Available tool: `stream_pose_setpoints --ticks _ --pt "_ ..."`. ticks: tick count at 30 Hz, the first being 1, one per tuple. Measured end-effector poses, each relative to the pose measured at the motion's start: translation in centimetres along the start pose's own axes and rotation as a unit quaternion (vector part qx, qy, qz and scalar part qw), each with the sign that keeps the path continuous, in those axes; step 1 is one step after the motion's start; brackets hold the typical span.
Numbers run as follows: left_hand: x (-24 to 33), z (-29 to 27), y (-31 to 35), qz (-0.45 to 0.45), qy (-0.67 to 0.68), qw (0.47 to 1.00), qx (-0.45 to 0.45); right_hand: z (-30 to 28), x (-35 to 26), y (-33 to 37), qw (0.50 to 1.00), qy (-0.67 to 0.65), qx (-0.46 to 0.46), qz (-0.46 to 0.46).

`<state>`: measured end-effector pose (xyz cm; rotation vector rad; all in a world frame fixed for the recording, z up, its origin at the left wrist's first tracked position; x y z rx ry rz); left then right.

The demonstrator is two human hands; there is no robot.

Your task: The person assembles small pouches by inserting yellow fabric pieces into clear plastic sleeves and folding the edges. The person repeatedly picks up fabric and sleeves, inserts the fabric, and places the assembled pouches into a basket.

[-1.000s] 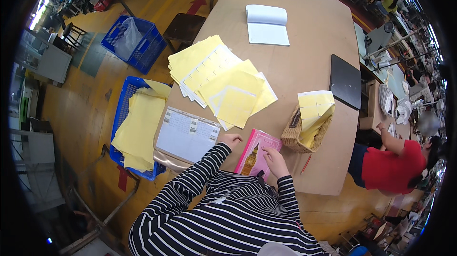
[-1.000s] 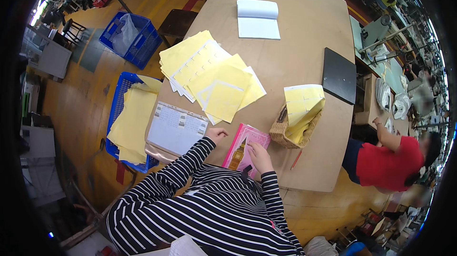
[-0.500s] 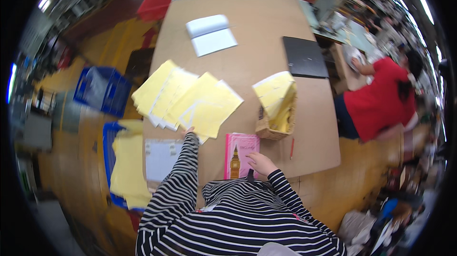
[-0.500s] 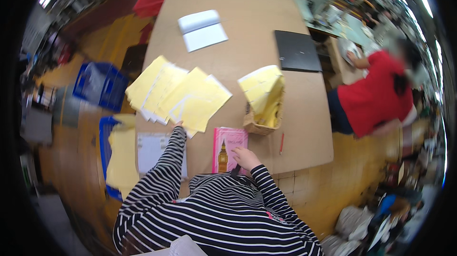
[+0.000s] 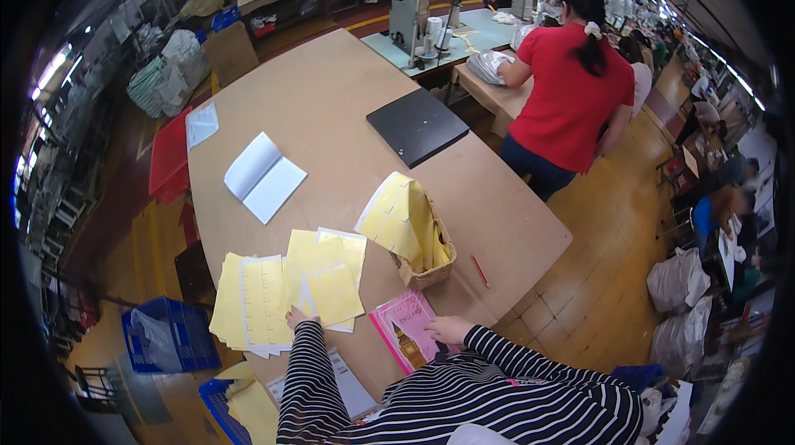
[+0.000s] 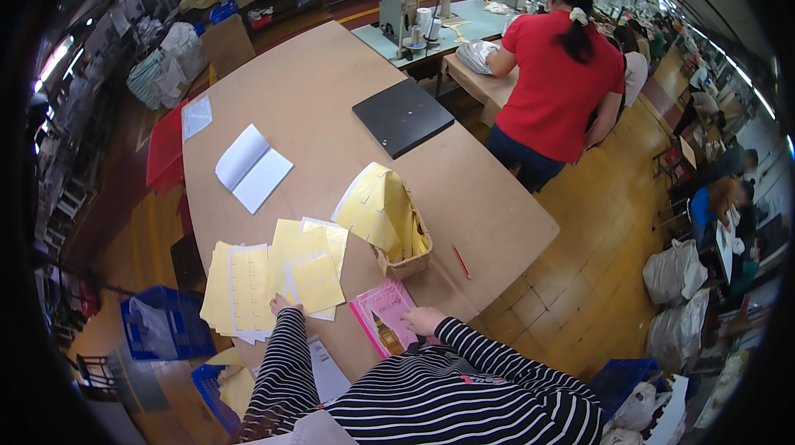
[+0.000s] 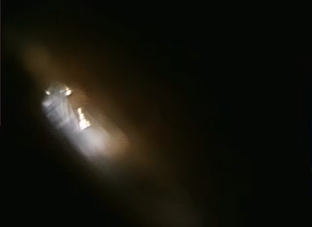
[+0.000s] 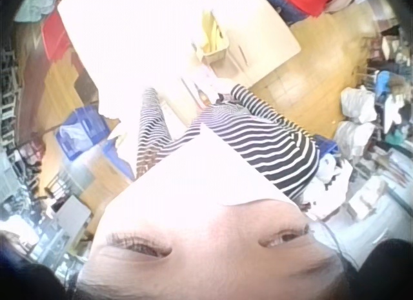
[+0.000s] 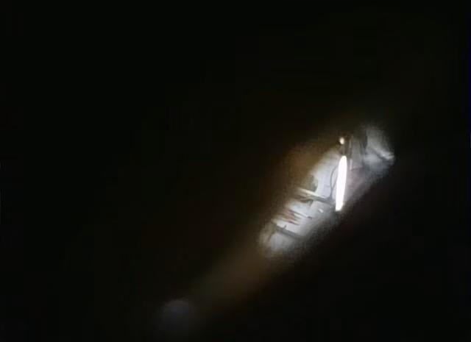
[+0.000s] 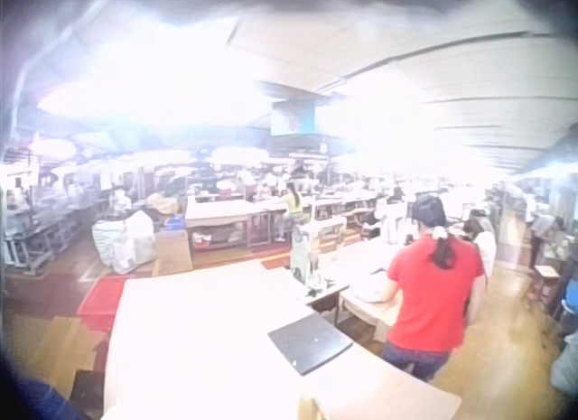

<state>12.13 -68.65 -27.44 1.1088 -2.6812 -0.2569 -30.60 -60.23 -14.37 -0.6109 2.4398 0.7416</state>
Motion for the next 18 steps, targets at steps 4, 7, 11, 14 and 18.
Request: stream_pose_setpoints --ticks 4,7,11,14,18 --pt "0.7 -0.9 0.5 -0.054 0.046 0.995 -0.073 -0.1 0.0 -0.1 1.0 -0.005 0.009 0.016" --pt "0.2 -0.1 0.2 -0.059 0.131 0.981 -0.127 -0.1 -0.3 -0.8 1.0 0.004 -0.007 0.017" --pt "0.0 2.0 -0.2 0.022 0.098 0.979 -0.175 0.8 -1.3 -2.9 0.998 -0.042 -0.007 -0.042" --pt "0.7 1.9 1.8 -0.074 0.437 0.86 -0.254 1.7 -2.6 -5.5 0.994 -0.082 -0.018 -0.076" --pt "1.0 -1.8 8.2 -0.095 0.664 0.701 -0.241 2.1 -4.8 -8.0 0.976 -0.151 0.151 -0.044"
Point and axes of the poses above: each hand's wrist, its own y-axis away from the middle knuckle, its own z-axis out of the palm, x = y × z, the point moved 2 cm from there along -y, towards the middle knuckle, and after that the axes turned 6 degrees about x, right-handed, at the moved point
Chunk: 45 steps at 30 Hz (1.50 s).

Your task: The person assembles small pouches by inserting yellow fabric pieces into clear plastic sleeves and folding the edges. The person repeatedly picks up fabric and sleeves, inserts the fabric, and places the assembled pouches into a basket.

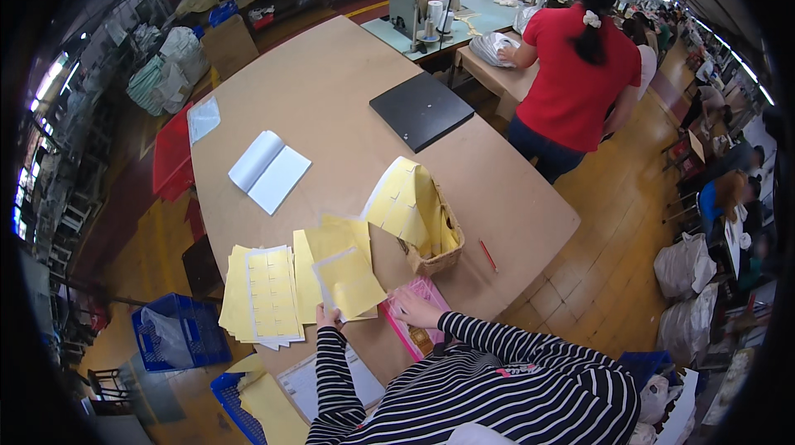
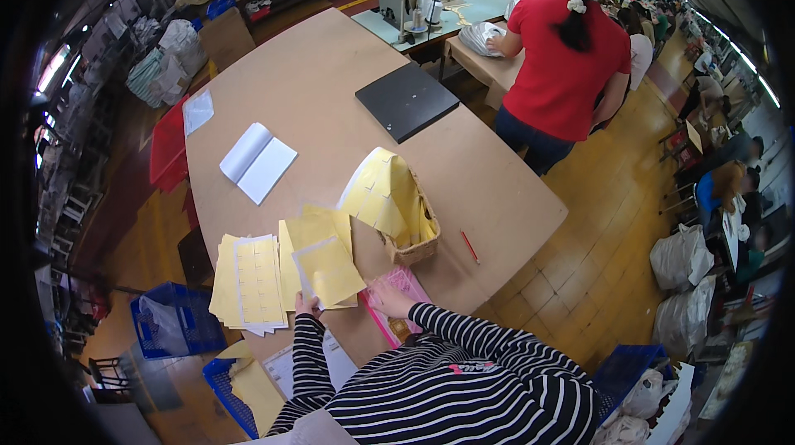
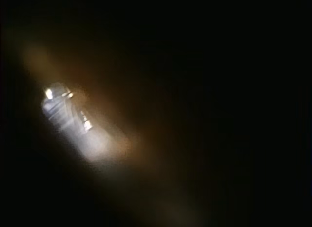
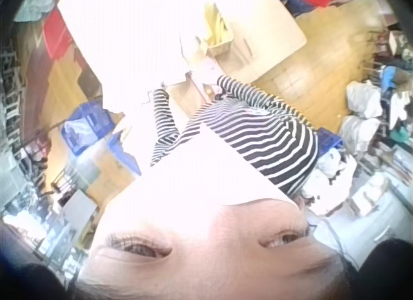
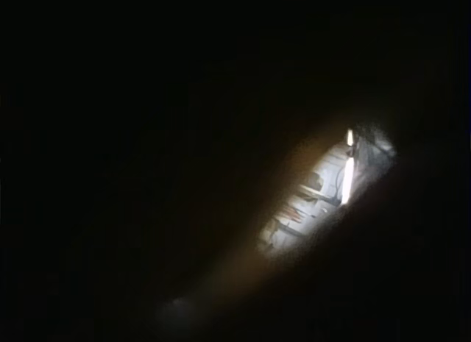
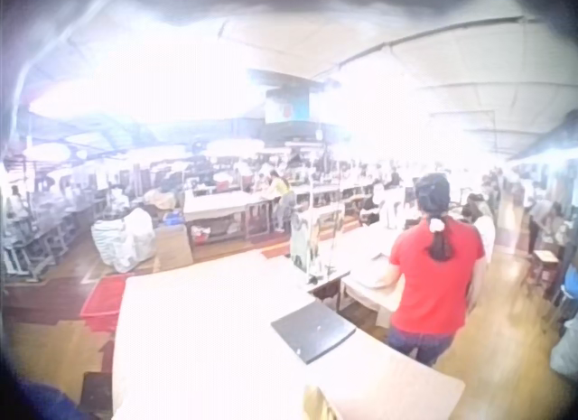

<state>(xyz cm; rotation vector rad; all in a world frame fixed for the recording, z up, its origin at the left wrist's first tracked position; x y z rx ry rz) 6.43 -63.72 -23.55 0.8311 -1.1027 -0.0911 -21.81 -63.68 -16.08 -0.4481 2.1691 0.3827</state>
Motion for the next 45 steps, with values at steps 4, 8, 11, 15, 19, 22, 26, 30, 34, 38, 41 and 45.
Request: stream_pose_setpoints --ticks 4,8,11,15,19,22,26,30,34,38,41,45 --pt "-0.1 0.4 7.2 -0.018 0.049 0.999 0.005 1.1 -0.7 -1.3 0.953 -0.252 0.079 0.145" --pt "-2.4 0.6 12.2 0.0 0.086 0.994 0.06 1.6 -0.4 -0.3 0.885 -0.403 -0.034 0.23" --pt "-3.8 0.0 14.1 0.003 -0.019 0.993 0.117 1.7 0.1 0.9 0.897 -0.371 -0.016 0.241" --pt "-4.0 -1.6 15.2 0.046 -0.039 0.988 0.143 1.1 2.2 1.9 0.886 -0.348 0.015 0.306" --pt "-2.1 -4.0 15.1 0.17 -0.113 0.966 0.16 0.6 5.8 1.7 0.797 -0.474 0.04 0.373" --pt "0.2 -6.9 15.5 0.202 -0.174 0.939 0.218 1.3 8.5 2.4 0.723 -0.538 0.055 0.43" --pt "3.8 -11.2 17.8 0.252 -0.091 0.91 0.316 1.9 12.1 3.0 0.647 -0.583 0.088 0.483" --pt "6.1 -13.2 21.3 0.291 0.055 0.899 0.322 2.8 14.3 3.0 0.576 -0.632 0.103 0.509" --pt "6.6 -12.4 23.3 0.277 0.088 0.897 0.333 3.3 15.4 1.6 0.553 -0.662 0.112 0.493" --pt "6.0 -10.7 23.3 0.277 0.077 0.906 0.31 3.3 17.0 -1.1 0.589 -0.619 0.165 0.493" --pt "5.6 -10.4 23.0 0.281 0.046 0.912 0.296 3.6 19.0 -3.4 0.572 -0.61 0.178 0.519" --pt "5.9 -10.7 22.7 0.294 0.02 0.919 0.262 4.2 24.9 -5.9 0.744 -0.448 0.06 0.492"
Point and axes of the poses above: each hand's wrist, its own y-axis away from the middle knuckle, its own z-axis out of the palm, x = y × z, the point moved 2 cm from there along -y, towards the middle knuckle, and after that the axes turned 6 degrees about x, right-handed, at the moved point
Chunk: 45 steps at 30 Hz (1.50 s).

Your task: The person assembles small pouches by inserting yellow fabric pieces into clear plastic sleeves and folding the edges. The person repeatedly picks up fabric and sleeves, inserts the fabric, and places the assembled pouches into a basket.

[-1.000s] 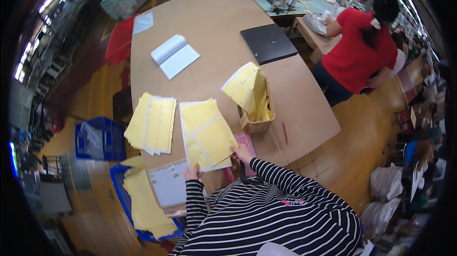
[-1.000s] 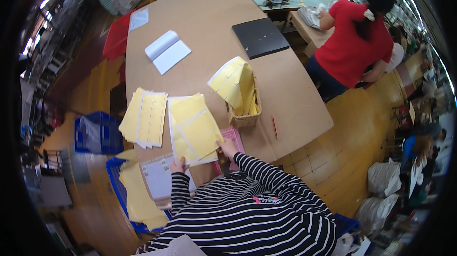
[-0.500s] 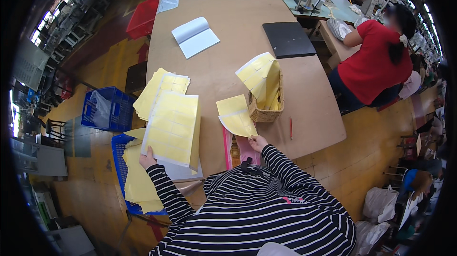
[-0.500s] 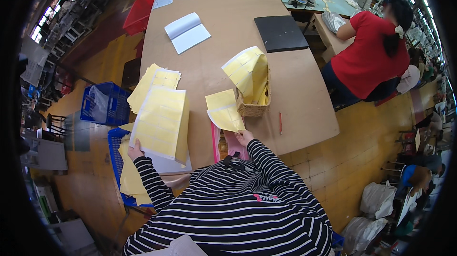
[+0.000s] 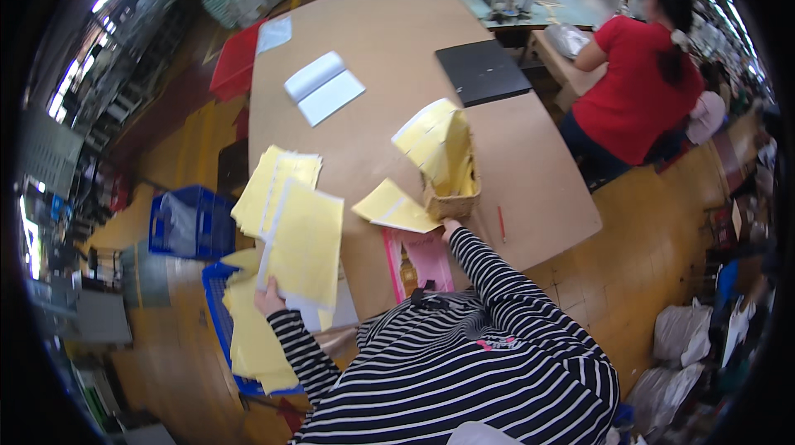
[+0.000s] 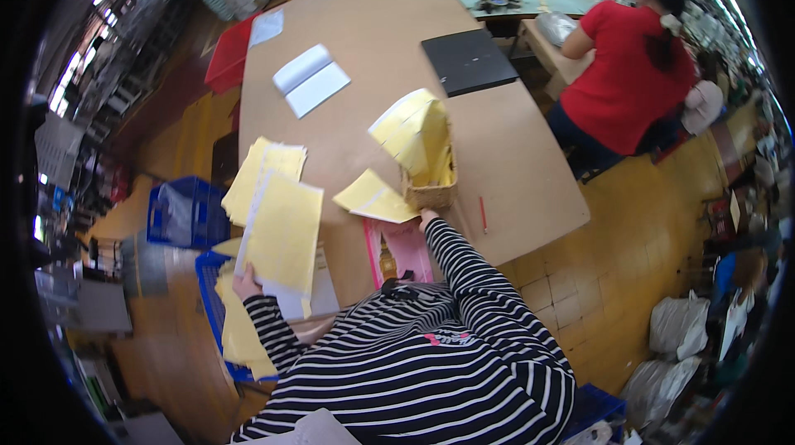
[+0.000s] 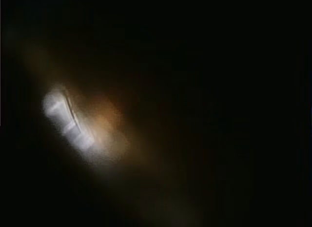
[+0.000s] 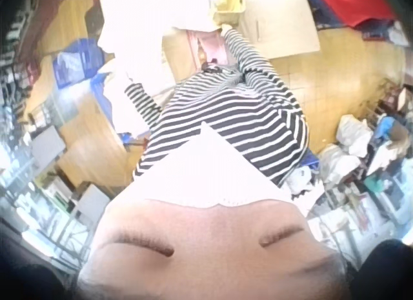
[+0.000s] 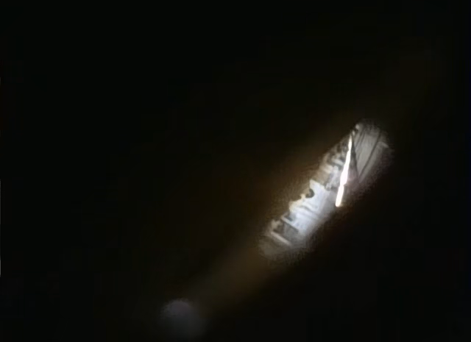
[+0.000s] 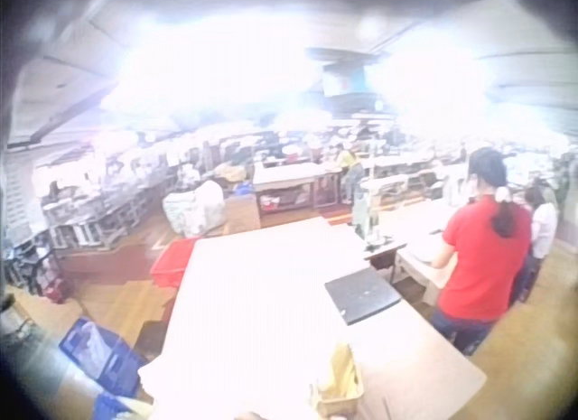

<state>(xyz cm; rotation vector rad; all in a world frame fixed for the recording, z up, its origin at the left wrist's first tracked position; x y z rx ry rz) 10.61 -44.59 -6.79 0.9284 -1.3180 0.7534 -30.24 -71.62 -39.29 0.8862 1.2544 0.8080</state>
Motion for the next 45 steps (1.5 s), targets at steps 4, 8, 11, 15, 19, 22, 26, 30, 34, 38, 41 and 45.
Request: stream_pose_setpoints --ticks 4,8,11,15,19,22,26,30,34,38,41,45 --pt "0.2 -0.3 -0.1 -0.001 0.019 1.0 0.011 -1.3 0.3 -8.1 0.996 0.087 -0.002 0.027" --pt "0.6 -0.1 0.2 -0.005 0.017 1.0 0.02 -0.7 -2.1 -9.2 0.961 -0.274 0.041 -0.003" --pt "1.2 0.6 0.8 -0.019 0.023 1.0 0.01 -2.1 -6.5 -4.8 0.955 -0.244 0.169 0.014" --pt "2.2 1.8 1.8 -0.085 0.09 0.992 -0.004 -6.2 -8.5 0.4 0.953 0.089 0.281 -0.068" --pt "1.9 4.0 3.4 -0.151 0.166 0.974 -0.033 -9.7 -5.5 2.1 0.937 0.091 0.307 -0.14" --pt "1.3 6.1 3.9 -0.129 0.129 0.978 -0.102 -10.8 -6.0 3.5 0.915 -0.121 0.32 -0.214" --pt "0.4 9.0 4.5 -0.103 0.085 0.975 -0.18 -10.2 -7.9 8.8 0.904 -0.033 0.349 -0.246" --pt "0.6 12.4 5.9 -0.072 0.047 0.975 -0.206 -7.1 -9.1 17.0 0.702 0.209 0.521 -0.438" --pt "0.6 17.1 9.0 -0.089 0.065 0.969 -0.222 -2.3 -8.5 24.5 0.848 0.149 0.098 -0.499" --pt "0.6 21.3 13.5 -0.117 0.062 0.942 -0.309 3.3 -6.6 34.5 0.753 0.183 -0.117 -0.621" --pt "0.8 23.3 16.3 -0.061 0.043 0.928 -0.364 4.6 -6.5 38.9 0.746 0.164 -0.028 -0.645" --pt "1.5 24.1 17.0 0.041 -0.008 0.916 -0.4 4.6 -7.0 40.3 0.769 0.132 0.002 -0.625"
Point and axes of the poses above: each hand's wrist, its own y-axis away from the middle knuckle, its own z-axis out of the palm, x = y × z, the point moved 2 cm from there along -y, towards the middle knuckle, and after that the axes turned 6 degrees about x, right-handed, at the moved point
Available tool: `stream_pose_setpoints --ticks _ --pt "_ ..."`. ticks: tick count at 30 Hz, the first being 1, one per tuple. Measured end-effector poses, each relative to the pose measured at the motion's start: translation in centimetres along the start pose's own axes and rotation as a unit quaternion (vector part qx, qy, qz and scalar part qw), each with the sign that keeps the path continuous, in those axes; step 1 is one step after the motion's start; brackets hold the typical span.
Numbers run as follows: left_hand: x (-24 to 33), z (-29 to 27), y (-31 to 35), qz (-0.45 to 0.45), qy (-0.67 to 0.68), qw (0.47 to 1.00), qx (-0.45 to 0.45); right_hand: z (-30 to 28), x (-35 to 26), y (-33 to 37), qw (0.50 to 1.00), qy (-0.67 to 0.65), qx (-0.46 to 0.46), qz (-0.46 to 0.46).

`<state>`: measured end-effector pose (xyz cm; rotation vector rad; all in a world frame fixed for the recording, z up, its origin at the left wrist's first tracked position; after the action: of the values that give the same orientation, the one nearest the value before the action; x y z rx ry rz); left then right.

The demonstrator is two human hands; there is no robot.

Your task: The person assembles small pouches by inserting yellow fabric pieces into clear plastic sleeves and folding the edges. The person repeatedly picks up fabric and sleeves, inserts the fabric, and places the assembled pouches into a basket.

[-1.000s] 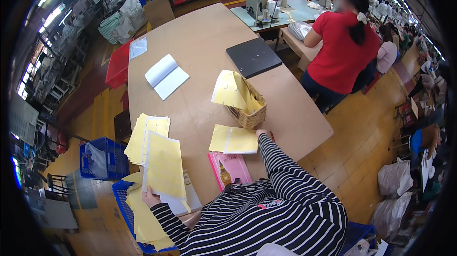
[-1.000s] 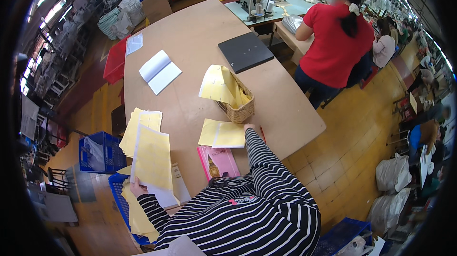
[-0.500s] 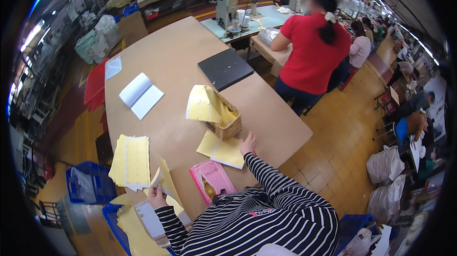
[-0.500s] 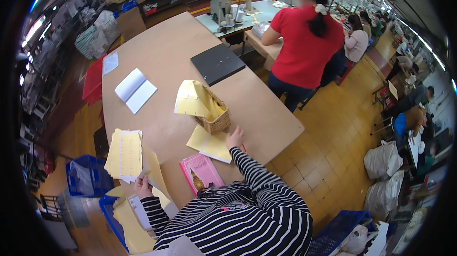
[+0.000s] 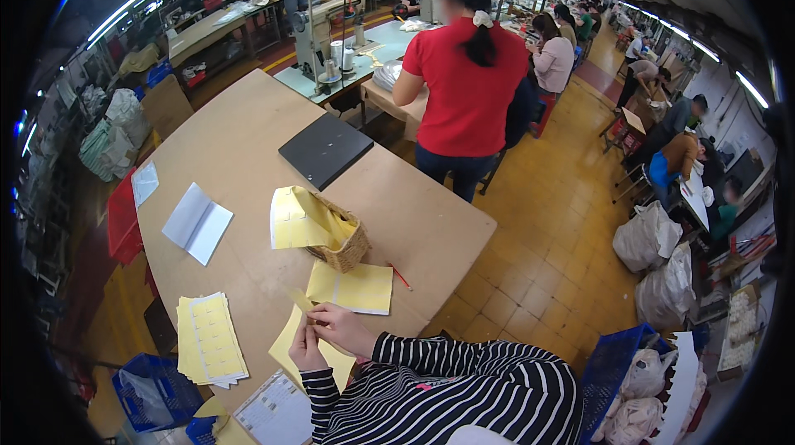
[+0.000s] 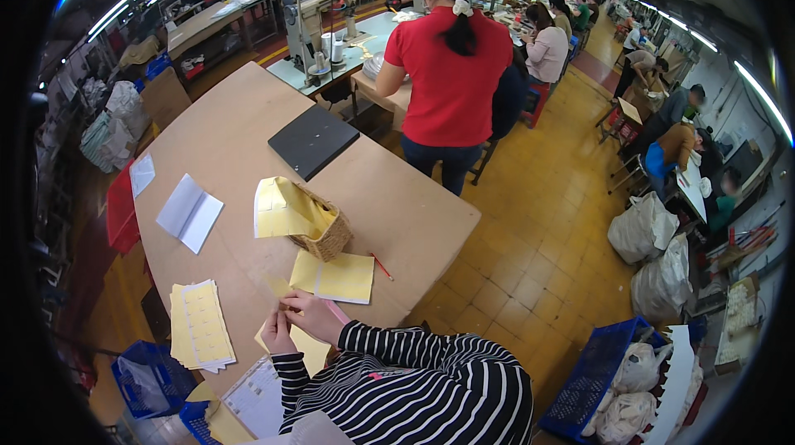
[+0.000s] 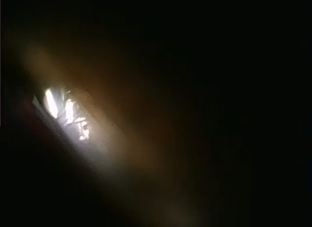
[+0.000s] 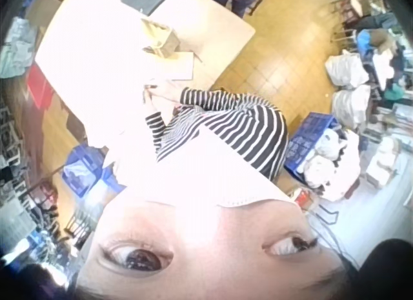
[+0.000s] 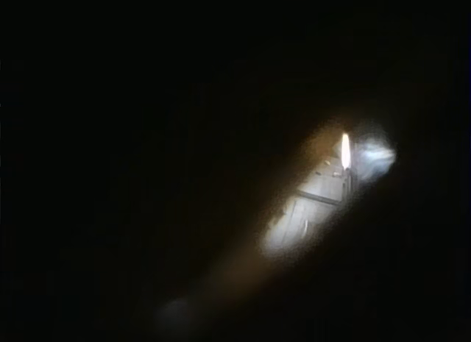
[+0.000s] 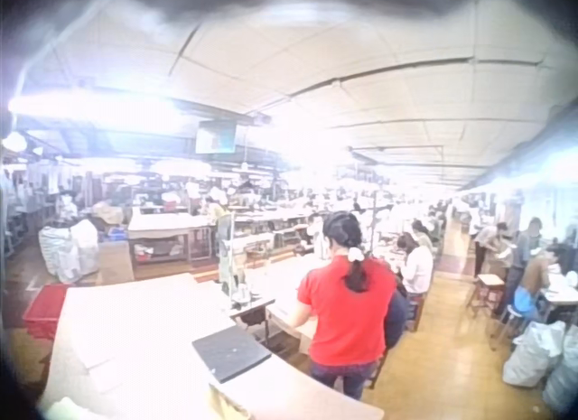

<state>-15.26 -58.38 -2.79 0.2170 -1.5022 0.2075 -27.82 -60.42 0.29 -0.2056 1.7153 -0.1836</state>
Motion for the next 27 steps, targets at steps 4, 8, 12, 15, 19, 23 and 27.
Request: stream_pose_setpoints --ticks 4,8,12,15,19,23,27 --pt "0.6 0.2 0.5 0.008 -0.043 0.999 0.008 -0.6 -0.1 0.4 1.0 0.022 -0.007 -0.003" --pt "3.1 0.8 0.6 0.082 -0.135 0.987 0.015 -1.2 -1.5 0.2 0.997 -0.064 0.013 0.041" --pt "7.3 1.2 1.4 0.196 -0.244 0.949 0.046 -2.1 -4.7 -1.0 0.997 -0.049 0.025 -0.06" --pt "10.1 1.9 2.3 0.237 -0.239 0.938 0.082 -3.1 -7.9 -1.0 0.997 0.01 0.034 -0.07" --pt "12.7 2.5 3.4 0.28 -0.285 0.911 0.103 -2.9 -11.4 -1.5 0.985 0.065 0.033 -0.156" --pt "13.5 2.5 4.1 0.283 -0.3 0.903 0.123 -2.4 -12.6 -1.6 0.991 0.047 0.025 -0.123" --pt "13.5 2.2 4.4 0.321 -0.299 0.89 0.126 -2.3 -12.7 -1.6 0.994 0.031 0.013 -0.105"
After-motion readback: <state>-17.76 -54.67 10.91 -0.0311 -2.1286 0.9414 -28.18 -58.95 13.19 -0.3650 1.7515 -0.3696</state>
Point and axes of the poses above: each hand's wrist, its own y-axis away from the middle knuckle, its own z-axis out of the palm, x = y × z, the point moved 2 cm from there along -y, towards the middle knuckle, and after that the axes turned 6 degrees about x, right-handed, at the moved point
